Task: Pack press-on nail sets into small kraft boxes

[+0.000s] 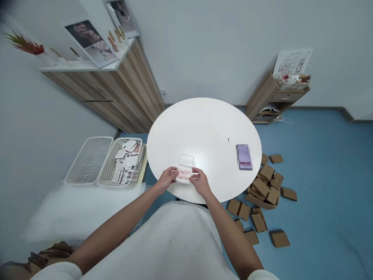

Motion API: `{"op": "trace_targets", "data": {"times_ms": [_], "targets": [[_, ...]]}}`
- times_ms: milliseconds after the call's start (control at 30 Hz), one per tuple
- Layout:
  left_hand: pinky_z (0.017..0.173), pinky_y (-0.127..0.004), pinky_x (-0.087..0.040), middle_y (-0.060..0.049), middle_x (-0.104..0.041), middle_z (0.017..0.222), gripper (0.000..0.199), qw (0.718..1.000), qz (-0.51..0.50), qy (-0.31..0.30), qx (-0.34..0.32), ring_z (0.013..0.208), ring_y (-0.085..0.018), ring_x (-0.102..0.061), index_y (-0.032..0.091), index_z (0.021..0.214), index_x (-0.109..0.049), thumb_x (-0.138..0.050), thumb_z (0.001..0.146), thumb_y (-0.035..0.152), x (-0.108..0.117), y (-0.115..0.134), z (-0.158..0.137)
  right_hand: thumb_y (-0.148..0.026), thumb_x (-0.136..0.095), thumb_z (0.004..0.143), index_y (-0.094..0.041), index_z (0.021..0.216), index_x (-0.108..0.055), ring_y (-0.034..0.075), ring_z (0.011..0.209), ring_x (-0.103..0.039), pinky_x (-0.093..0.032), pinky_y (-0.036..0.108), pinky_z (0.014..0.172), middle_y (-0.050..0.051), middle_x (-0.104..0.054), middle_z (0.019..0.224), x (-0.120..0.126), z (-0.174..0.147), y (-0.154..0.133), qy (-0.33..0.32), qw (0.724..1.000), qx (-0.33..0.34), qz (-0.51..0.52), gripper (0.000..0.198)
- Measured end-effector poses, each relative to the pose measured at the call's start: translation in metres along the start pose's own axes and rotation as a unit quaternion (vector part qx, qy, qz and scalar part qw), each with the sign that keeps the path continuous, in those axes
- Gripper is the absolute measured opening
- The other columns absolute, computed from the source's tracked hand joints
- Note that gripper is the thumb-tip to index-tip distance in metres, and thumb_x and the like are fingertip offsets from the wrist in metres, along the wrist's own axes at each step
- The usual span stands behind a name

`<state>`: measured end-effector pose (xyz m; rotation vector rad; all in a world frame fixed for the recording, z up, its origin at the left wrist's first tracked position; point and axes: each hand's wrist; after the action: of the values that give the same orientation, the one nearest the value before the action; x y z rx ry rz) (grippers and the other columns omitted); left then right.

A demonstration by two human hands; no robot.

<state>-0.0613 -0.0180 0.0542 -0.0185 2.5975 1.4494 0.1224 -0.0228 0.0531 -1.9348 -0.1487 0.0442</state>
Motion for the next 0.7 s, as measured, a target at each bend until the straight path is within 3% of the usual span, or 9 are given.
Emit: {"op": "trace_targets", "data": {"times_ms": [133,300,467,700], "targets": [[0.066,-0.026,-0.044,-0.004,-0.064,0.081,0.036,0.996,-0.087,-0.036,0.009,0.071,-0.013,-0.059,0.018,0.086,-0.05,-0.065,0.065,0.042,0.02,0.003,-0.03,-0.035,-0.064,0.064,-0.023,0.106,-0.055,0.013,0.077,-0.057,-0.046,0.031,0.074,0.006,-0.056,0.105,-0.021,-0.02,-0.016,-0.003,0.997,-0.014,0.079,0.045],[0.065,-0.026,-0.044,-0.003,-0.064,0.078,0.035,0.99,-0.118,-0.079,0.001,0.068,-0.012,-0.059,0.018,0.086,-0.052,-0.068,0.063,0.038,0.034,-0.005,-0.057,-0.043,-0.058,0.069,-0.024,0.105,-0.056,0.017,0.085,-0.059,-0.045,0.033,0.076,0.005,-0.063,0.099,-0.045,-0.037,-0.027,-0.043,0.983,-0.04,0.174,0.041],[0.065,-0.025,-0.044,-0.002,-0.064,0.078,0.03,0.983,-0.155,-0.099,0.019,0.067,-0.011,-0.059,0.017,0.088,-0.057,-0.066,0.066,0.036,0.042,-0.012,-0.078,-0.04,-0.062,0.066,-0.023,0.103,-0.056,0.018,0.081,-0.06,-0.046,0.032,0.069,0.006,-0.065,0.097,-0.059,-0.047,-0.025,-0.02,0.986,-0.021,0.166,0.041],[0.065,-0.023,-0.043,-0.006,-0.066,0.084,0.034,0.982,-0.154,-0.113,0.009,0.069,-0.011,-0.059,0.016,0.096,-0.061,-0.065,0.068,0.035,0.052,-0.016,-0.093,-0.039,-0.062,0.065,-0.024,0.097,-0.059,0.018,0.084,-0.058,-0.046,0.03,0.067,0.006,-0.062,0.104,-0.069,-0.059,-0.025,-0.038,0.986,0.009,0.159,0.035]]}}
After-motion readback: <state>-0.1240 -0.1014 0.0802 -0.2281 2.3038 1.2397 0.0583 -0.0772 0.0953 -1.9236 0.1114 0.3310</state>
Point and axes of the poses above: each hand's wrist, its own z-axis towards the middle knuckle, its own x-axis out of the back of the hand, y = z × x
